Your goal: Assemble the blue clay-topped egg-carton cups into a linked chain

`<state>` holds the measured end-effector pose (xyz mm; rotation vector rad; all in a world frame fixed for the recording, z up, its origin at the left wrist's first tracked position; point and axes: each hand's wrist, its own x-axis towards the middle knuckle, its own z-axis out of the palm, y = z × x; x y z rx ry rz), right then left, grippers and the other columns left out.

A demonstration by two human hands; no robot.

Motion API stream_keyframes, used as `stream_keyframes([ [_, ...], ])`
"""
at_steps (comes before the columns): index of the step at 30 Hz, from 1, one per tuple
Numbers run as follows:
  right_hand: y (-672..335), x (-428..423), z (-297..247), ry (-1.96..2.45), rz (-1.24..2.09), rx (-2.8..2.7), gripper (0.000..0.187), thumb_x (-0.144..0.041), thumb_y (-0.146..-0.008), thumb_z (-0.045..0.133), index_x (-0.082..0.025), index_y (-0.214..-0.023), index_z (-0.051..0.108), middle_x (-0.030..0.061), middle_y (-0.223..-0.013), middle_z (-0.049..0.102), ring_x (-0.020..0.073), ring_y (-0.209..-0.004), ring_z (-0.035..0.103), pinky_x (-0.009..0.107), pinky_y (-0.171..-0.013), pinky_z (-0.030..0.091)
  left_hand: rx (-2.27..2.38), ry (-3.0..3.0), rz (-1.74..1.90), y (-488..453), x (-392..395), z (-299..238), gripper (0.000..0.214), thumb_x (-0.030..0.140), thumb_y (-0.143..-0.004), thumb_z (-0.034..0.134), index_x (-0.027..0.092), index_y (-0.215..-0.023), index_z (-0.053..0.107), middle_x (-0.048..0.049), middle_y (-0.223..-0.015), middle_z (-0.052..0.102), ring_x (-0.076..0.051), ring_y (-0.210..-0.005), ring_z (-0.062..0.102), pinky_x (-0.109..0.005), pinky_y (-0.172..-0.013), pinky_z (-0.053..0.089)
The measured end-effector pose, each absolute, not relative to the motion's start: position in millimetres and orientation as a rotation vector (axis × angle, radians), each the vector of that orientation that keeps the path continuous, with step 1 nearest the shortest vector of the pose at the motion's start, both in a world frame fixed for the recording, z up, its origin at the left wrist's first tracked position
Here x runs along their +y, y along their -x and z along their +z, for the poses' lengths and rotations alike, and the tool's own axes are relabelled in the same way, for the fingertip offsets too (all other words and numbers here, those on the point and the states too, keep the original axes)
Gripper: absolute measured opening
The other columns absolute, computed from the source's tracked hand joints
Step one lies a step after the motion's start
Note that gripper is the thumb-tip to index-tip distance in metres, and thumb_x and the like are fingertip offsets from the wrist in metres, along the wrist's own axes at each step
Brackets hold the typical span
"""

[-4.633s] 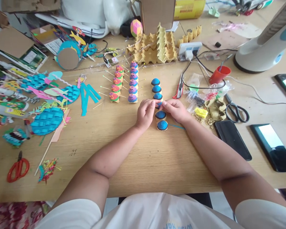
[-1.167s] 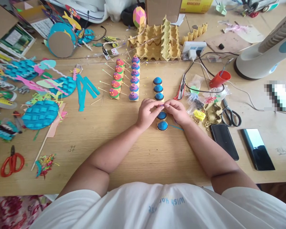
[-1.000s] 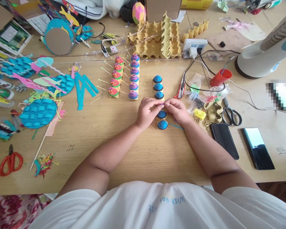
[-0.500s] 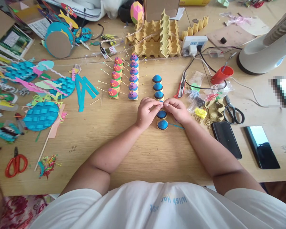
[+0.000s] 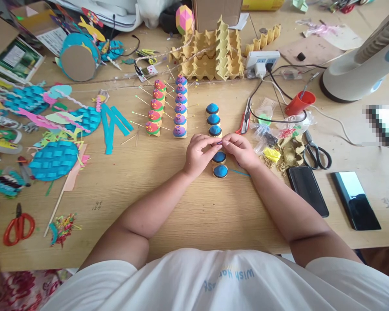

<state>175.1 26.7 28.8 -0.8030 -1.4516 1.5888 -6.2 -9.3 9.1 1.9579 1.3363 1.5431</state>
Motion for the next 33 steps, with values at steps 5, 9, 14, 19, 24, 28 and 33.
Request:
stream_keyframes([
  [5,-175.1,27.0,29.5,0.820,1.557,-1.439,0.050,-0.067,-0.080,0.084,-0.019,-0.078,0.071,-0.0021,-0.067,0.057,0.0123,-0.065,0.043,0.028,-0.064,0.037,1.310,-1.959,1.562,5.9,-10.2,10.7,0.016,0.037,-0.098,0.077,0.027,-0.109,0.080,-0.0010,-0.096,0.082,-0.017,-0.097,0.073,-0.038,-0.098,0.058],
  [9,-174.2,26.8,29.8,0.815,1.550,-1.438,0.049,-0.066,-0.080,0.084,-0.019,-0.077,0.071,-0.0043,-0.063,0.050,0.0118,-0.063,0.041,0.029,-0.065,0.037,1.309,-1.980,1.578,5.5,-10.4,11.3,0.015,0.038,-0.099,0.074,0.027,-0.106,0.080,-0.0008,-0.096,0.081,-0.017,-0.095,0.073,-0.038,-0.096,0.056],
  [14,-174.1,27.0,30.1,0.817,1.562,-1.443,0.048,-0.065,-0.080,0.084,-0.019,-0.078,0.072,-0.0054,-0.060,0.048,0.0112,-0.061,0.040,0.028,-0.064,0.038,1.315,-1.977,1.638,4.7,-9.7,10.1,0.014,0.038,-0.100,0.074,0.026,-0.104,0.080,-0.0003,-0.093,0.081,-0.016,-0.093,0.072,-0.035,-0.094,0.056],
  [19,-173.5,27.4,27.6,0.785,1.581,-1.431,0.045,-0.061,-0.081,0.085,-0.018,-0.078,0.073,-0.0052,-0.062,0.053,0.0095,-0.060,0.038,0.027,-0.065,0.038,1.322,-1.983,1.662,4.1,-9.0,8.8,0.013,0.037,-0.098,0.075,0.026,-0.103,0.080,0.0002,-0.092,0.081,-0.016,-0.092,0.072,-0.034,-0.092,0.056],
  [24,-173.6,27.1,26.1,0.795,1.577,-1.445,0.046,-0.062,-0.081,0.085,-0.018,-0.077,0.073,-0.0043,-0.063,0.054,0.0100,-0.060,0.039,0.027,-0.063,0.037,1.312,-1.994,1.663,4.1,-9.0,9.2,0.012,0.037,-0.100,0.074,0.027,-0.100,0.080,0.0004,-0.094,0.082,-0.016,-0.093,0.073,-0.034,-0.091,0.055],
  [28,-174.1,26.8,25.7,0.801,1.582,-1.445,0.046,-0.063,-0.080,0.085,-0.018,-0.077,0.073,-0.0042,-0.063,0.054,0.0103,-0.060,0.039,0.027,-0.062,0.037,1.318,-2.002,1.673,4.2,-9.0,9.7,0.012,0.037,-0.099,0.074,0.026,-0.099,0.081,0.0007,-0.092,0.082,-0.015,-0.092,0.072,-0.033,-0.090,0.055],
  [33,-174.1,27.8,23.9,0.793,1.582,-1.449,0.045,-0.062,-0.081,0.085,-0.018,-0.078,0.074,-0.0043,-0.063,0.055,0.0094,-0.059,0.038,0.026,-0.062,0.038,1.333,-1.988,1.661,4.9,-8.7,8.6,0.017,0.040,-0.100,0.072,0.026,-0.096,0.080,0.0002,-0.091,0.081,-0.016,-0.091,0.072,-0.034,-0.090,0.056],
])
